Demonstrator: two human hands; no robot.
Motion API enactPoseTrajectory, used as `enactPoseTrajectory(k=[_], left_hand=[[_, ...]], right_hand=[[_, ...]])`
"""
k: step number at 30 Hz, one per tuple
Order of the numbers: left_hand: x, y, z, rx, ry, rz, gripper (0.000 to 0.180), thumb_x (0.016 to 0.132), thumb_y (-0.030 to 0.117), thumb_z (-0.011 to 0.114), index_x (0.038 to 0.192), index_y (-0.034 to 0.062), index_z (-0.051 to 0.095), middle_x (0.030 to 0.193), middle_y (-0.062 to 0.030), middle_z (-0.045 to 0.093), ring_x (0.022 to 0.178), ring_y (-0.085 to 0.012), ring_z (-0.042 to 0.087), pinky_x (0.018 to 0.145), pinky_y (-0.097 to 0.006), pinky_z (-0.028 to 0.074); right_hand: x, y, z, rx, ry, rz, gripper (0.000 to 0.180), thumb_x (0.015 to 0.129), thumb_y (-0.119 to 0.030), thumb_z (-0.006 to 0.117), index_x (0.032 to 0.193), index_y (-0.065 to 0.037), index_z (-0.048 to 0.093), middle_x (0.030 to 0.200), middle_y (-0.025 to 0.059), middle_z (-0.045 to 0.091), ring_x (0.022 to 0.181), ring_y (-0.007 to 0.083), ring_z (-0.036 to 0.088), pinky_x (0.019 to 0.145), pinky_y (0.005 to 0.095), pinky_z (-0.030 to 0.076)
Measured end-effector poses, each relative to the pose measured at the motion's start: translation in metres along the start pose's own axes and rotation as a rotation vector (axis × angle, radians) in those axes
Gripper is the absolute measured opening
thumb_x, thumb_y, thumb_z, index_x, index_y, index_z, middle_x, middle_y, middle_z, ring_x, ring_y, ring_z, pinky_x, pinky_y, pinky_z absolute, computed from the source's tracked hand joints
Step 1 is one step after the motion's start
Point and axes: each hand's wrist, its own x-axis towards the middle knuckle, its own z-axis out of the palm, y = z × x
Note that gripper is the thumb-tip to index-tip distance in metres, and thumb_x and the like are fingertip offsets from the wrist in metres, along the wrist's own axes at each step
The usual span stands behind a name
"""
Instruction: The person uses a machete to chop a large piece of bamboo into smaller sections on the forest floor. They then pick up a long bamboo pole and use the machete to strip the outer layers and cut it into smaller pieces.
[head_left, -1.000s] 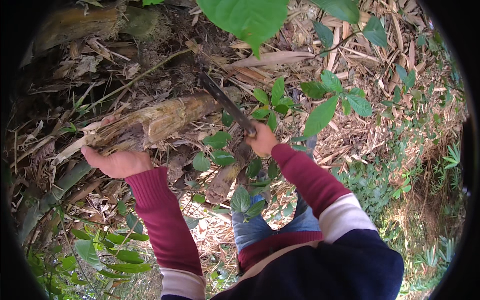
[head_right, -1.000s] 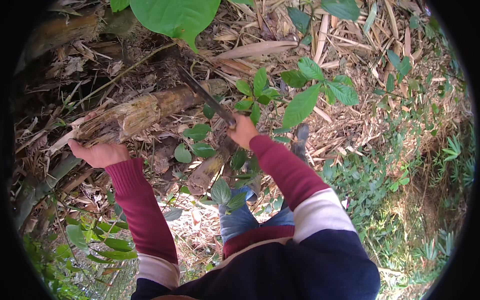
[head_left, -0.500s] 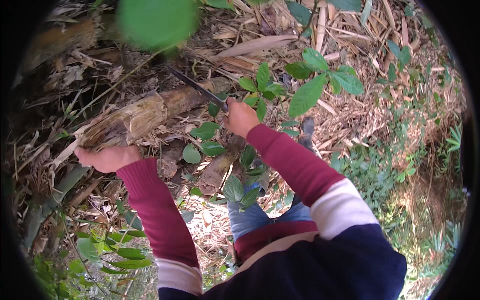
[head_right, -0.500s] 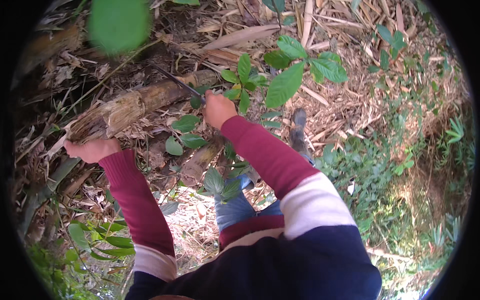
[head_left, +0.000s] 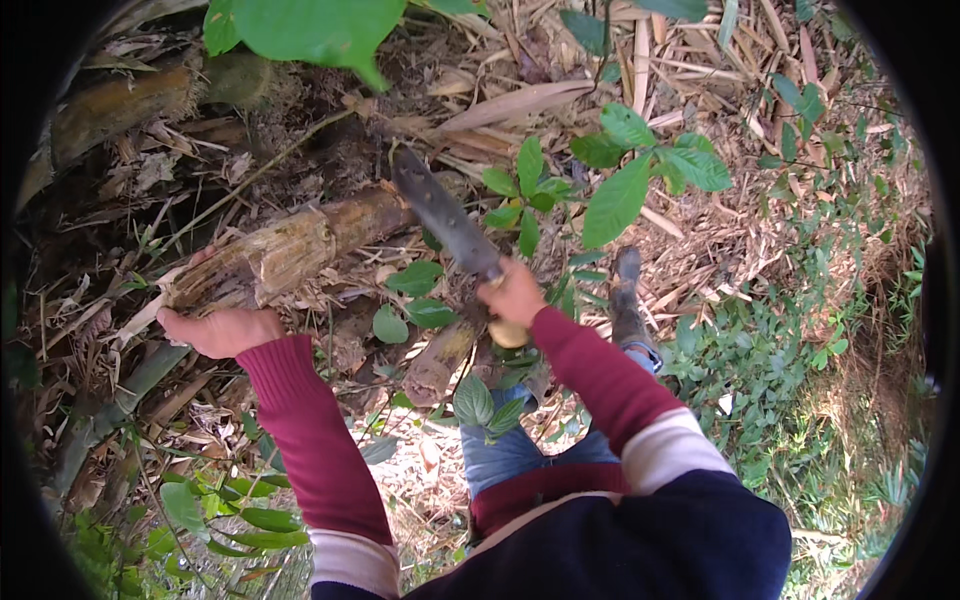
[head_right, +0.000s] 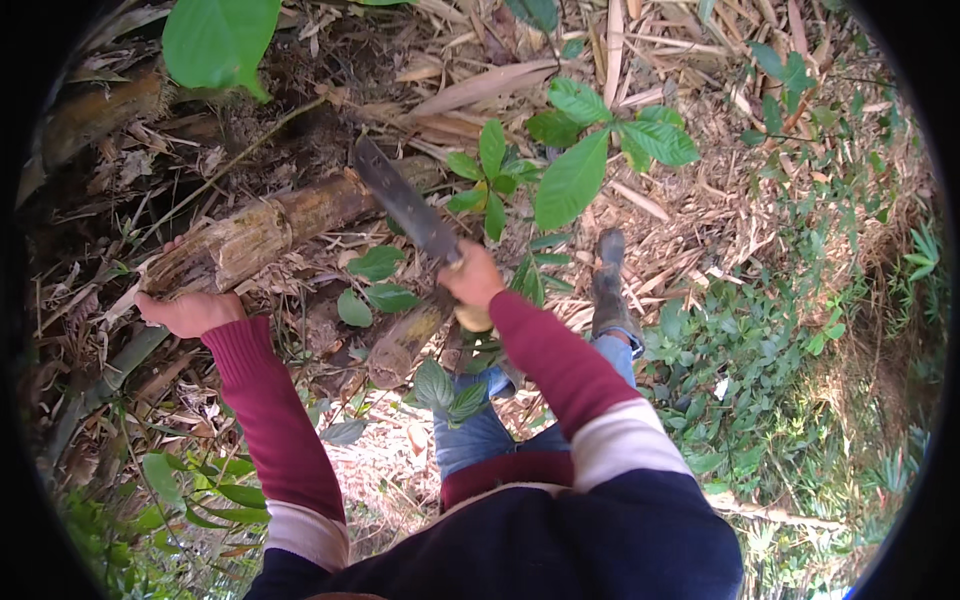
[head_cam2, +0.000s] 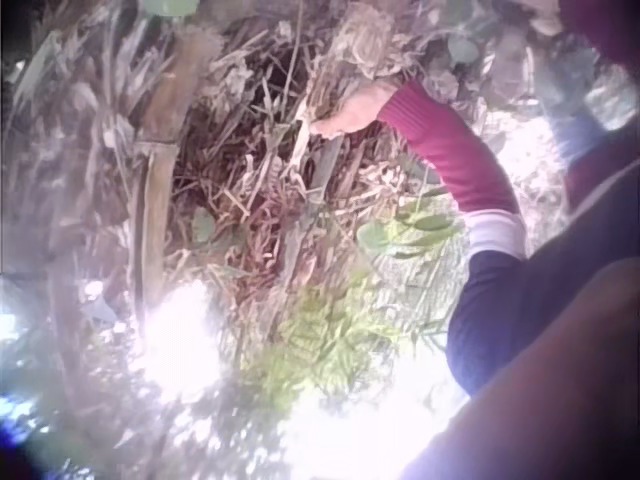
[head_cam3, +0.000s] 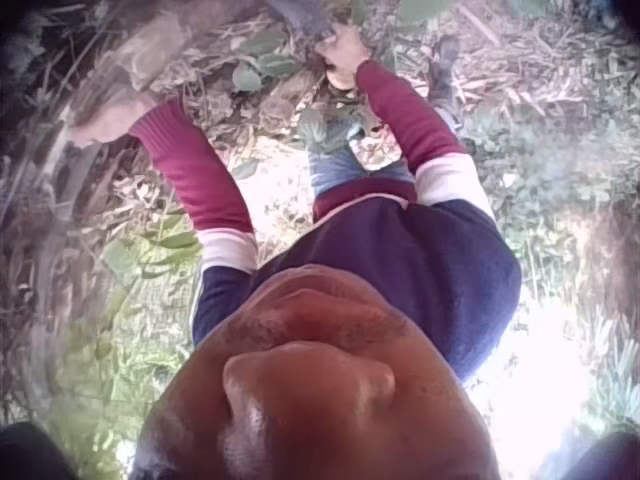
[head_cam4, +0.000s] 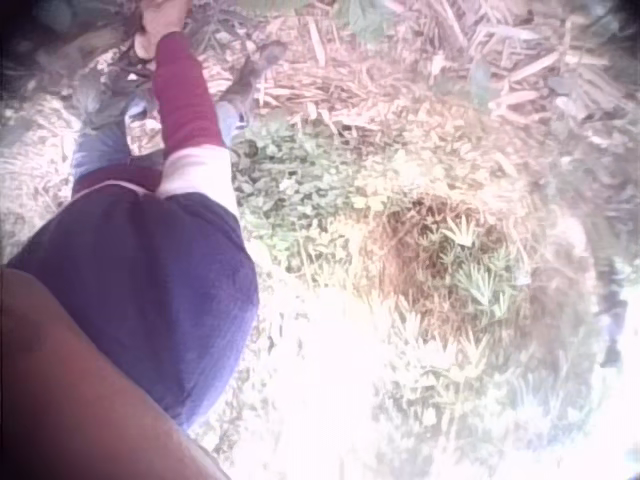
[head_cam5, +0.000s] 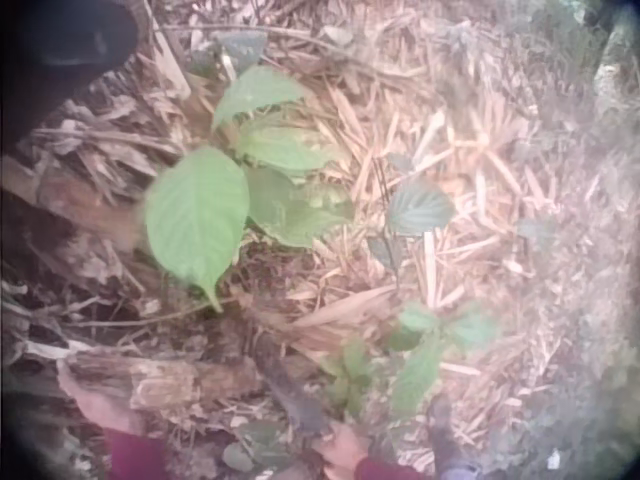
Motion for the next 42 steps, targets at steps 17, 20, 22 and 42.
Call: enactPoseTrajectory(k=[17,20,22,42], left_hand=[[-0.002,-0.011,-0.001,-0.032,0.052,-0.023,0.064,0.100,0.058,0.032,0.124,0.0019,0.054,0.123,-0.0188,0.060,0.112,-0.0358,0.060,0.103,-0.051,0.049],[0.004,-0.017,-0.006,-0.128,-0.043,-0.048,0.070,0.099,0.063,0.032,0.122,0.0007,0.054,0.121,-0.0205,0.059,0.112,-0.0359,0.060,0.102,-0.053,0.049],[0.008,-0.020,-0.012,-0.097,-0.069,-0.057,0.072,0.098,0.066,0.031,0.122,0.0009,0.053,0.116,-0.0215,0.061,0.108,-0.0366,0.062,0.101,-0.055,0.049],[0.005,-0.024,-0.016,-0.186,-0.170,-0.089,0.074,0.095,0.067,0.037,0.124,0.0008,0.050,0.113,-0.0209,0.060,0.110,-0.0368,0.060,0.102,-0.053,0.047]], right_hand=[[0.072,-0.060,-0.027,-0.479,-0.250,-0.016,0.035,0.084,-0.022,0.071,0.106,0.004,0.065,0.082,0.0165,0.068,0.077,0.0270,0.069,0.068,0.0367,0.055],[0.092,-0.129,-0.071,-0.777,-0.141,-0.266,0.041,0.081,-0.027,0.077,0.106,0.004,0.064,0.083,0.0187,0.070,0.076,0.0266,0.071,0.069,0.0366,0.057],[0.091,-0.198,-0.079,-0.654,0.335,-0.622,0.035,0.083,-0.027,0.075,0.098,0.003,0.066,0.078,0.0186,0.071,0.072,0.0298,0.071,0.068,0.0399,0.058],[0.093,-0.167,-0.022,-1.284,-0.541,-0.512,0.033,0.079,-0.018,0.069,0.107,0.000,0.065,0.095,0.0240,0.069,0.089,0.0397,0.069,0.081,0.0488,0.055]])
